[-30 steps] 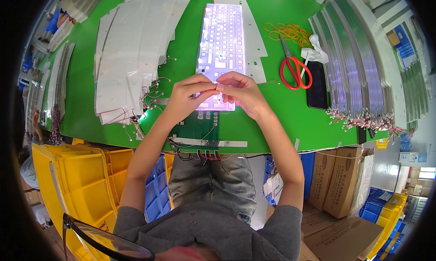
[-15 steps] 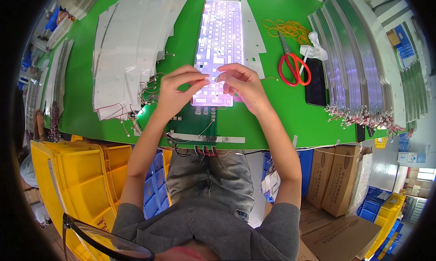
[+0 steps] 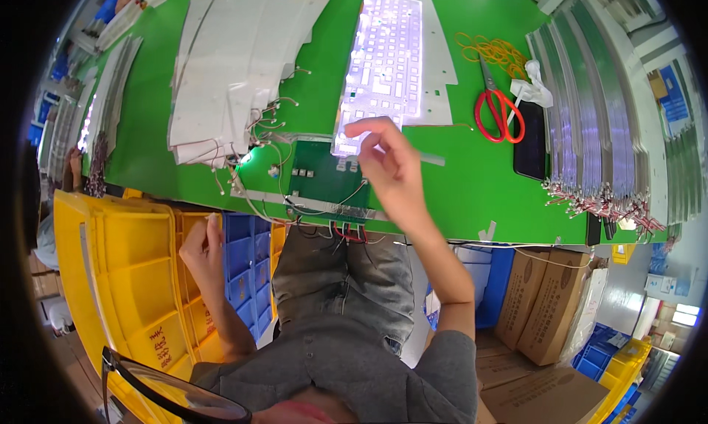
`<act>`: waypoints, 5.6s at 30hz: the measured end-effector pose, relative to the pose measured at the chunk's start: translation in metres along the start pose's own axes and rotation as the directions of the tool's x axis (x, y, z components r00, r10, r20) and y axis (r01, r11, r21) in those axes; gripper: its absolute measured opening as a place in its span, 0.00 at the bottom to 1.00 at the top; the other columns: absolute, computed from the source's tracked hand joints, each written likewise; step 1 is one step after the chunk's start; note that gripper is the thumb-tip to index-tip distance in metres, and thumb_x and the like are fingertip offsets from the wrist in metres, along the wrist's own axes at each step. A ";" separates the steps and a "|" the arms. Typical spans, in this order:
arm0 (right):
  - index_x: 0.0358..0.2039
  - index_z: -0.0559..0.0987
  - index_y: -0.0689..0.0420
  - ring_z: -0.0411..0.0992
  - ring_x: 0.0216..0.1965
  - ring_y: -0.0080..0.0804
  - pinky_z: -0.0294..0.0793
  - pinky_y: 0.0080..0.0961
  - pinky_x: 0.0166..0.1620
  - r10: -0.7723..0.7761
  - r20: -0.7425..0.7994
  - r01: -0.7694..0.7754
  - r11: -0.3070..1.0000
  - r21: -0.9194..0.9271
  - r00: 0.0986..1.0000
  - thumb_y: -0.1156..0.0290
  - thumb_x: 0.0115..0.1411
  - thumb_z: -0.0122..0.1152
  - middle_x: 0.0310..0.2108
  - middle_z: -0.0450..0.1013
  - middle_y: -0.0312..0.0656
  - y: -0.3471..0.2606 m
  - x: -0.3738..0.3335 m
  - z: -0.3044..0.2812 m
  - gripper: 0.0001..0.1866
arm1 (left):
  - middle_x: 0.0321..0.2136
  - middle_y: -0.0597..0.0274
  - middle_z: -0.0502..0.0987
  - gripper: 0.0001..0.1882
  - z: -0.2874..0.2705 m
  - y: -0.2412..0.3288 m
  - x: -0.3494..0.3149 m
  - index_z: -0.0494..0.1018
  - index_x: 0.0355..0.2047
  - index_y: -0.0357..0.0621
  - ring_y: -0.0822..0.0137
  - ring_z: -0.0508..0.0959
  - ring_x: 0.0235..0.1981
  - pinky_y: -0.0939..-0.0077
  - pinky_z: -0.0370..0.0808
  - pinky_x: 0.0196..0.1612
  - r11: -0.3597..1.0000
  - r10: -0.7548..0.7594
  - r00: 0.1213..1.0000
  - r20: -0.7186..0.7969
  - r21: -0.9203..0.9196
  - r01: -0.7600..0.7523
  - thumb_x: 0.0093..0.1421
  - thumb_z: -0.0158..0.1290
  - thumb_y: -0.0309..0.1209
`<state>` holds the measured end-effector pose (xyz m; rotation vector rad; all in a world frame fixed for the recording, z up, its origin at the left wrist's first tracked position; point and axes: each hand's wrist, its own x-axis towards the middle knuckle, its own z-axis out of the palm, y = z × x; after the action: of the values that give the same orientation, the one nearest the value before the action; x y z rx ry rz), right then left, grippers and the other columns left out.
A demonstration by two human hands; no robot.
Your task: The person tests illuminated backlight panels by connecting their wires to a testing circuit board, trims strips using scissors, and stacks the panels together on the workbench.
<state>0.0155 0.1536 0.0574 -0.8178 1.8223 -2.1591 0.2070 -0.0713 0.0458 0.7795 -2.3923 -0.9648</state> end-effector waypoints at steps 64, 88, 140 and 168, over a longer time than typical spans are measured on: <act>0.27 0.76 0.59 0.61 0.18 0.27 0.61 0.22 0.23 -0.046 -0.285 -0.212 0.557 -0.803 0.958 0.81 0.46 0.61 0.16 0.65 0.38 -0.016 -0.136 -0.014 0.07 | 0.16 0.69 0.58 0.20 0.056 0.040 -0.006 0.64 0.50 0.30 0.79 0.55 0.16 0.83 0.52 0.20 -0.036 0.413 0.604 0.681 -0.651 0.758 0.61 0.38 0.31; 0.28 0.74 0.61 0.60 0.23 0.15 0.58 0.12 0.27 0.117 -0.192 -0.138 0.985 -0.104 0.975 0.83 0.51 0.59 0.24 0.65 0.31 -0.021 -0.102 0.045 0.05 | 0.20 0.75 0.67 0.05 0.064 0.065 -0.022 0.74 0.32 0.38 0.86 0.63 0.20 0.92 0.58 0.23 0.556 0.278 0.810 0.516 -0.774 0.302 0.54 0.52 0.20; 0.33 0.76 0.60 0.69 0.19 0.28 0.66 0.18 0.20 -0.494 0.064 0.496 0.868 -0.011 0.867 0.69 0.55 0.56 0.24 0.74 0.40 -0.082 -0.114 0.031 0.08 | 0.32 0.61 0.68 0.20 0.126 0.074 0.070 0.63 0.49 0.39 0.71 0.71 0.30 0.80 0.71 0.34 0.722 0.435 0.860 0.267 -0.674 -0.157 0.55 0.50 0.23; 0.47 0.69 0.63 0.69 0.38 0.18 0.67 0.16 0.42 -0.096 -0.281 0.084 0.995 -0.053 0.955 0.66 0.58 0.57 0.39 0.72 0.36 0.014 0.066 -0.059 0.19 | 0.44 0.55 0.64 0.30 0.135 0.094 0.102 0.51 0.48 0.46 0.66 0.71 0.44 0.80 0.71 0.39 0.408 0.568 0.817 -0.098 -0.829 -0.383 0.49 0.51 0.12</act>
<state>-0.0728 0.1684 0.0575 -0.6368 2.0019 -2.4116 0.0219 -0.0156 0.0450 -0.3918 -1.7331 -1.7197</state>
